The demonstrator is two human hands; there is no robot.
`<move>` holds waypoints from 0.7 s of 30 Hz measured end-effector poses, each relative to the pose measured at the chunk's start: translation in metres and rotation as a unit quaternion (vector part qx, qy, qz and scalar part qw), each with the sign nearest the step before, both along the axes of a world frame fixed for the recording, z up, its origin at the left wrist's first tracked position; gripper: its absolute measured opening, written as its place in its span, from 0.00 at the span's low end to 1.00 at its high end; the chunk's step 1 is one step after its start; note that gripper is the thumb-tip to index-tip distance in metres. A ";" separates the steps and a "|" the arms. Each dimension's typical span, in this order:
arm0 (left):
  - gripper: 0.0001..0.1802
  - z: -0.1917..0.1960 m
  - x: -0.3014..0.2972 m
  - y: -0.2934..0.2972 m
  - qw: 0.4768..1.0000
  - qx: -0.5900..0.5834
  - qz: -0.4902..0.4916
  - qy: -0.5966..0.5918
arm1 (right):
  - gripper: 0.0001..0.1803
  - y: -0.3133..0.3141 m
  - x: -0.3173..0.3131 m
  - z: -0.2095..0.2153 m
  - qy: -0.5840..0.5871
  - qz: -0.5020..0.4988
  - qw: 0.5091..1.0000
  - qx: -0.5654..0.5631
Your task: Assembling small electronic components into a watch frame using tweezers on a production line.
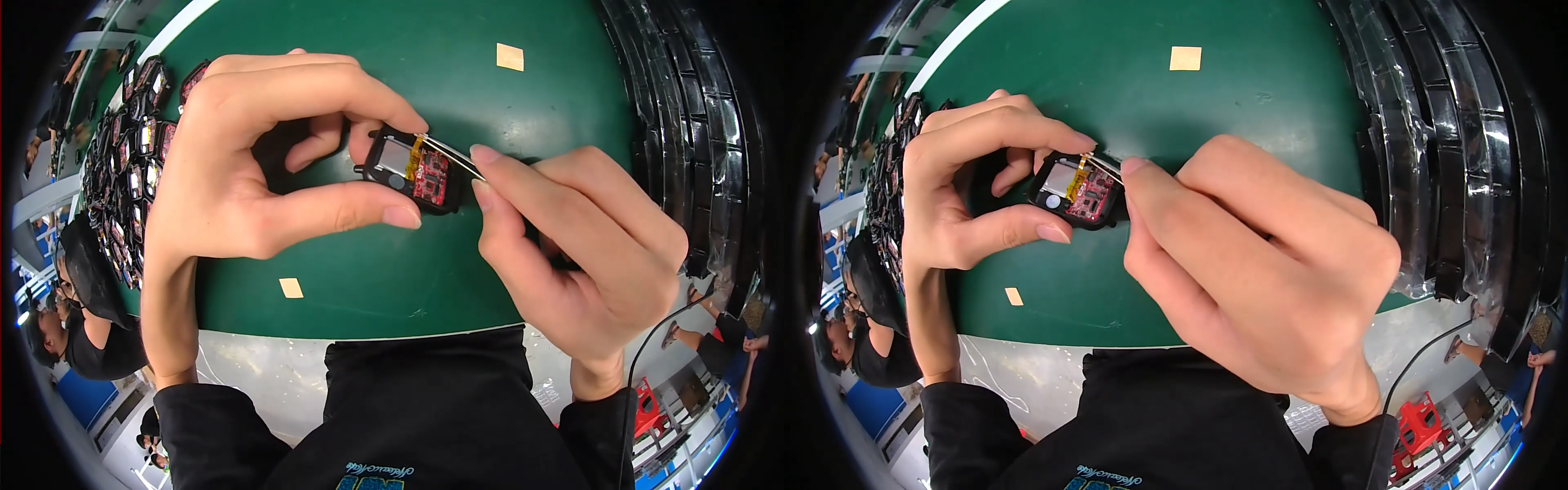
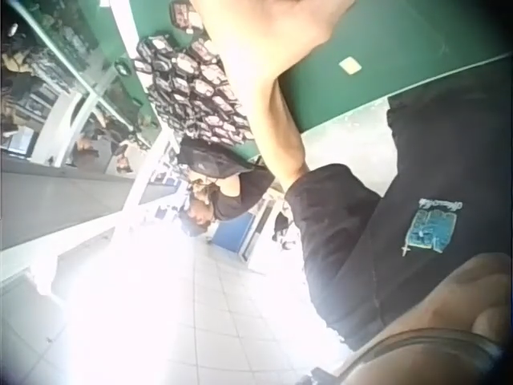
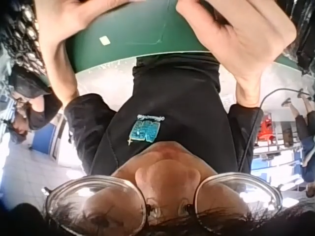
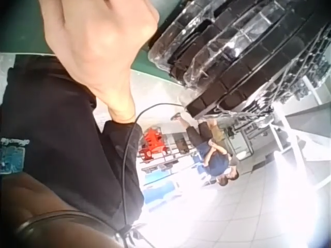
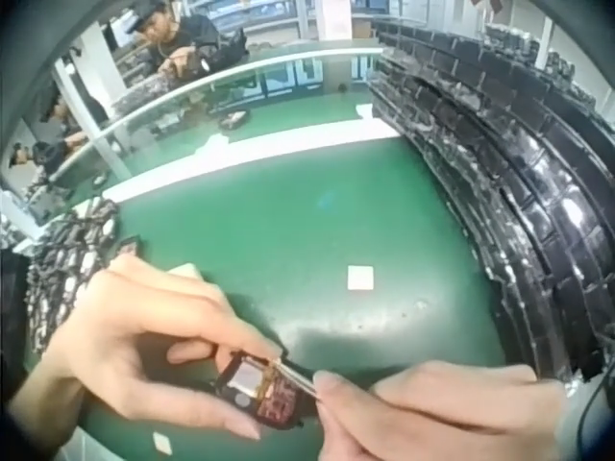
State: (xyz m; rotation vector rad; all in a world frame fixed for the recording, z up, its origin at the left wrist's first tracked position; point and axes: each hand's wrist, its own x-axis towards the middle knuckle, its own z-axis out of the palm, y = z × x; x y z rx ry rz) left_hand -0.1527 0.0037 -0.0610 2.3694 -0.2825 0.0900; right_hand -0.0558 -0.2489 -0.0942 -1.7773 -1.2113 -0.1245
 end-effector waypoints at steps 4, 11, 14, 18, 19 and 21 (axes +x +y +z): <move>0.38 -0.001 -0.001 0.005 0.999 -0.034 -0.012 0.025 | 0.15 -0.003 -0.001 0.010 0.064 0.004 0.997 -0.034; 0.40 -0.003 -0.002 0.014 0.994 -0.084 -0.040 0.058 | 0.11 -0.006 0.001 0.019 0.174 0.020 0.983 -0.046; 0.39 -0.001 -0.002 0.013 0.995 -0.068 -0.038 0.062 | 0.11 -0.006 0.003 0.017 0.168 0.027 0.984 -0.046; 0.38 0.000 0.000 0.011 0.996 -0.056 -0.046 0.054 | 0.12 -0.007 0.004 0.019 0.156 0.037 0.985 -0.060; 0.38 0.001 0.000 0.010 0.997 -0.040 -0.046 0.054 | 0.12 -0.007 0.004 0.018 0.153 0.041 0.985 -0.065; 0.38 0.001 0.000 0.010 0.997 -0.023 -0.045 0.055 | 0.13 -0.007 0.004 0.018 0.153 0.045 0.985 -0.068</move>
